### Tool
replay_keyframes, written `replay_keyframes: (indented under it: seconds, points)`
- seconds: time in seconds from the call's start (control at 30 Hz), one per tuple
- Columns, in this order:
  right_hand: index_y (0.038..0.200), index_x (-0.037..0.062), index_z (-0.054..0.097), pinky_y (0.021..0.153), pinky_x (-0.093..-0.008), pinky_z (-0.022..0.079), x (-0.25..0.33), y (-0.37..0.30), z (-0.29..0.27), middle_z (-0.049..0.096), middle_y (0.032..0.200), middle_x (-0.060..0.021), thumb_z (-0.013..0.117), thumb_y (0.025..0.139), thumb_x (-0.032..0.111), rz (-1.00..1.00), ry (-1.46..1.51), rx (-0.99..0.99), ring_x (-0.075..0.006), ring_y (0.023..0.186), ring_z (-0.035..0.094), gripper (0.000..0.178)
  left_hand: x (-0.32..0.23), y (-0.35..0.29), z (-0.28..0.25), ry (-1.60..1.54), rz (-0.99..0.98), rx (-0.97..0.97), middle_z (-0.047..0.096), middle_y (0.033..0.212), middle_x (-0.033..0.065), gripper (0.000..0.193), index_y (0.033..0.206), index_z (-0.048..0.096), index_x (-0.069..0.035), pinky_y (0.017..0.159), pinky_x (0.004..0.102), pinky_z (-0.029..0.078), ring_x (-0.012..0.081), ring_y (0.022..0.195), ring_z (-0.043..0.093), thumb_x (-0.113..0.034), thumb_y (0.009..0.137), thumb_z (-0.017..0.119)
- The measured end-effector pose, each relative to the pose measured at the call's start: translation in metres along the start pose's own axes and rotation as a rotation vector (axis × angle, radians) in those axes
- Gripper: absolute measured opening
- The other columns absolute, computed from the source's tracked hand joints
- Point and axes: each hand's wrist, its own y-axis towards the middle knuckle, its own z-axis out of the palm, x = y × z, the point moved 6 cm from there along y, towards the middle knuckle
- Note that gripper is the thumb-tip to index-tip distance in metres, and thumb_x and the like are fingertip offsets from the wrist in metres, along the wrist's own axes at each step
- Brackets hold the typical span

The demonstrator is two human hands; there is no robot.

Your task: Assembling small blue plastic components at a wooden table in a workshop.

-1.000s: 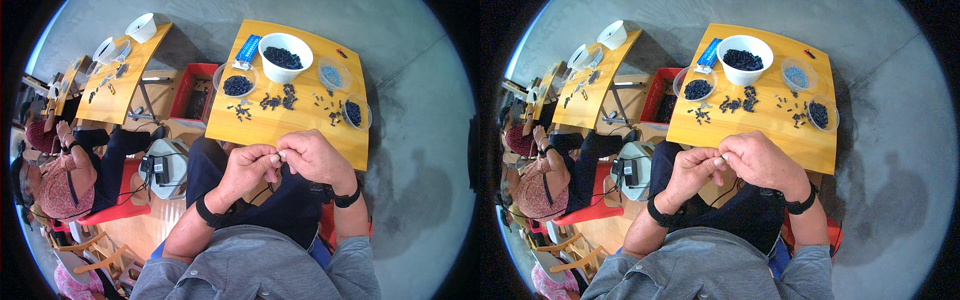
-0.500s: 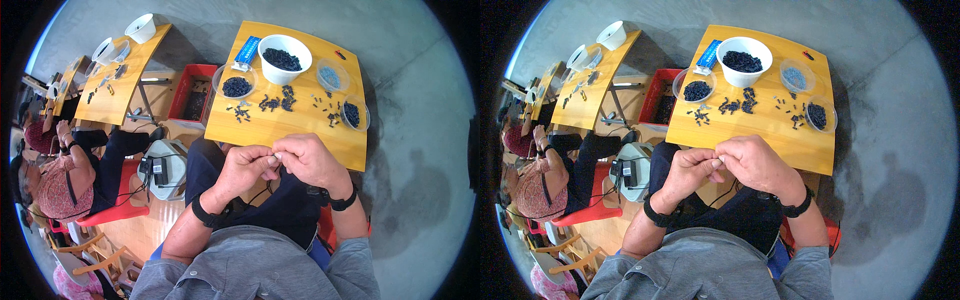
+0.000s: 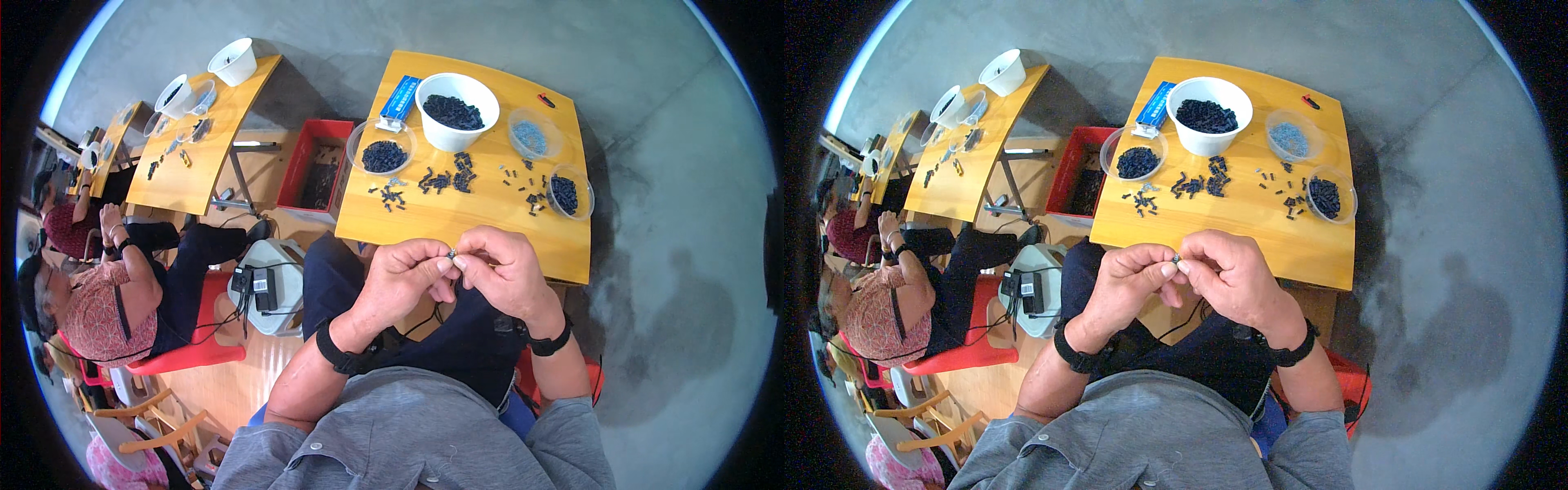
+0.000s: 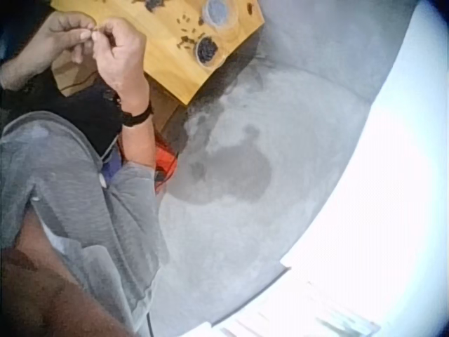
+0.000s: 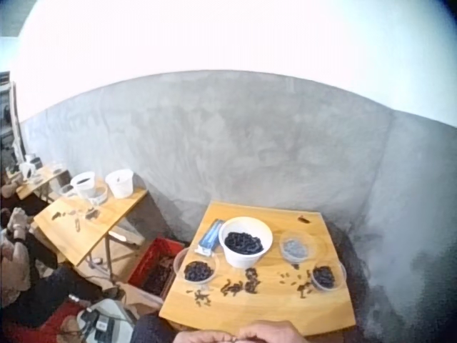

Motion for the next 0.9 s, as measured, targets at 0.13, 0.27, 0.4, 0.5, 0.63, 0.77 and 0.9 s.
replay_keyframes:
  seconds: [0.13,0.27,0.4,0.5,0.63,0.77,0.9]
  points:
    - [0.085,0.0003,0.057,0.051,-0.0229,0.044,0.009,-0.003,-0.004,0.058,0.071,-0.0021,0.058,0.084,-0.002,-0.059,-0.031,-0.026,-0.0065,0.060,0.055,0.003,-0.003,0.001,0.004,0.020,0.011,0.020,0.066,0.087,0.0082,0.014,0.100,0.061,0.004,0.060,0.0246,0.054,0.0128,0.065,0.064,-0.004,0.092,0.053]
    - [0.086,0.0013,0.058,0.050,-0.0250,0.043,0.009,-0.004,-0.007,0.058,0.069,-0.0050,0.059,0.082,-0.003,-0.135,-0.065,-0.041,-0.0104,0.057,0.055,0.006,-0.005,0.002,0.006,0.049,0.003,0.043,0.065,0.084,0.0067,0.013,0.098,0.062,0.004,0.058,0.0231,0.052,0.0118,0.064,0.063,-0.005,0.092,0.054]
    - [0.087,0.0021,0.059,0.049,-0.0266,0.044,0.012,-0.001,-0.007,0.057,0.068,-0.0074,0.060,0.081,-0.003,-0.162,-0.078,-0.025,-0.0142,0.055,0.056,0.008,-0.007,0.003,0.006,0.034,0.000,0.041,0.064,0.082,0.0056,0.013,0.097,0.062,0.003,0.057,0.0223,0.051,0.0111,0.061,0.062,-0.006,0.092,0.054]
    - [0.088,0.0017,0.059,0.048,-0.0268,0.044,0.013,-0.001,-0.010,0.056,0.068,-0.0067,0.060,0.081,-0.003,-0.190,-0.117,-0.038,-0.0134,0.054,0.056,0.008,-0.007,0.005,0.007,0.044,-0.015,0.045,0.064,0.081,0.0053,0.014,0.097,0.062,0.003,0.057,0.0221,0.050,0.0110,0.061,0.061,-0.008,0.092,0.055]
    - [0.087,0.0009,0.059,0.047,-0.0265,0.044,0.014,-0.001,-0.010,0.056,0.068,-0.0061,0.060,0.082,-0.004,-0.164,-0.094,-0.042,-0.0126,0.054,0.057,0.007,-0.009,0.006,0.008,0.043,-0.021,0.048,0.064,0.081,0.0051,0.014,0.096,0.062,0.003,0.056,0.0221,0.050,0.0109,0.060,0.061,-0.008,0.092,0.055]
    - [0.085,0.0004,0.059,0.048,-0.0245,0.043,0.010,-0.003,-0.010,0.057,0.069,-0.0056,0.060,0.082,-0.004,-0.151,-0.045,-0.096,-0.0115,0.053,0.055,0.006,-0.009,0.008,0.009,0.021,-0.018,0.051,0.064,0.080,0.0052,0.013,0.096,0.062,0.003,0.056,0.0220,0.050,0.0109,0.060,0.061,-0.008,0.092,0.055]
    - [0.084,0.0007,0.059,0.049,-0.0248,0.042,0.009,-0.004,-0.014,0.057,0.068,-0.0063,0.062,0.080,-0.005,-0.172,-0.046,-0.118,-0.0126,0.054,0.053,0.008,-0.010,0.010,0.010,0.008,-0.011,0.071,0.064,0.080,0.0055,0.013,0.096,0.062,0.003,0.057,0.0224,0.050,0.0113,0.060,0.061,-0.007,0.092,0.055]
